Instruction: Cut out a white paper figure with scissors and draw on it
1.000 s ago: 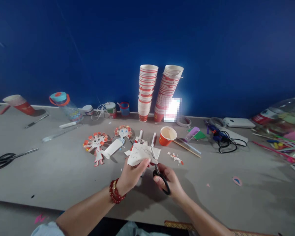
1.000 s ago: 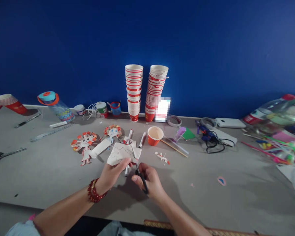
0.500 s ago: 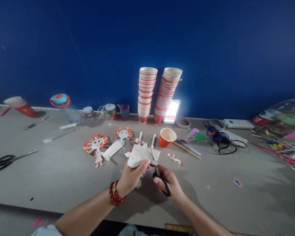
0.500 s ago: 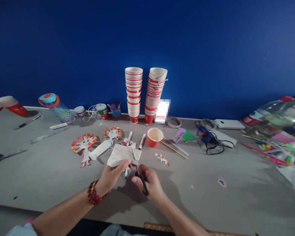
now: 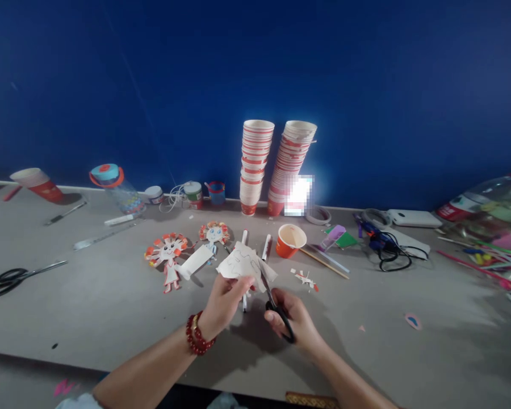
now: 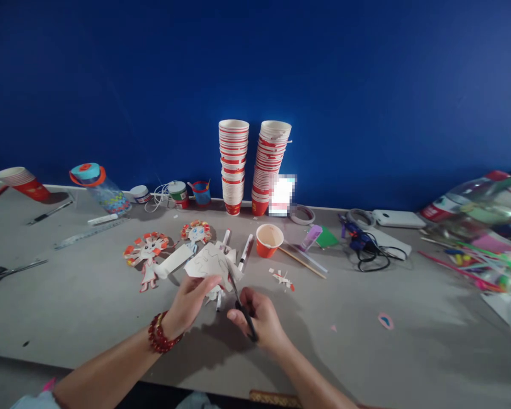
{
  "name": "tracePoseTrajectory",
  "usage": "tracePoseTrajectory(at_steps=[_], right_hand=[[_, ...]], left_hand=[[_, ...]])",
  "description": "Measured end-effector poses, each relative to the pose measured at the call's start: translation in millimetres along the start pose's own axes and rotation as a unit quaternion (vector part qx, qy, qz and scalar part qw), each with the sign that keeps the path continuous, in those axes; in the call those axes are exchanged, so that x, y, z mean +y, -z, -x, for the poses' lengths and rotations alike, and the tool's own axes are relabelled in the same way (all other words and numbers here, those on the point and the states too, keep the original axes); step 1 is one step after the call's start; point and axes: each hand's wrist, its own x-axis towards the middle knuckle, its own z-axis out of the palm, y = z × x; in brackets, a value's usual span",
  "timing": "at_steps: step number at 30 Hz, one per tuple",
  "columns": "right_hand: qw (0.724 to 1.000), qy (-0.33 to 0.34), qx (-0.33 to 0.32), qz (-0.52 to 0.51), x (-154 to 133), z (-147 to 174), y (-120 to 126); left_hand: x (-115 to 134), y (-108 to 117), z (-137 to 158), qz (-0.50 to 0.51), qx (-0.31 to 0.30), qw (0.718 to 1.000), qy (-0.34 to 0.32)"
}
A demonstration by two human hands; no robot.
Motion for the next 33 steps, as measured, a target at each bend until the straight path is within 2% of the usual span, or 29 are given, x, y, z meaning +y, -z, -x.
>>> tracePoseTrajectory(at_steps=[7, 24, 33], right_hand=[[0.999, -0.017, -0.024, -0.041, -9, 0, 1], [0.998, -0.015, -0.037, -0.046, -8, 2, 3], [0.999, -0.012, -0.027, -0.045, -8, 1, 3]], left_hand=[[9, 1, 0, -0.049, -0.044, 0.998, -0.016], [12, 1, -2, -0.041, -0.041, 0.998, -0.021], [11, 2, -1, -0.021, -0.057, 0.998, 0.01]])
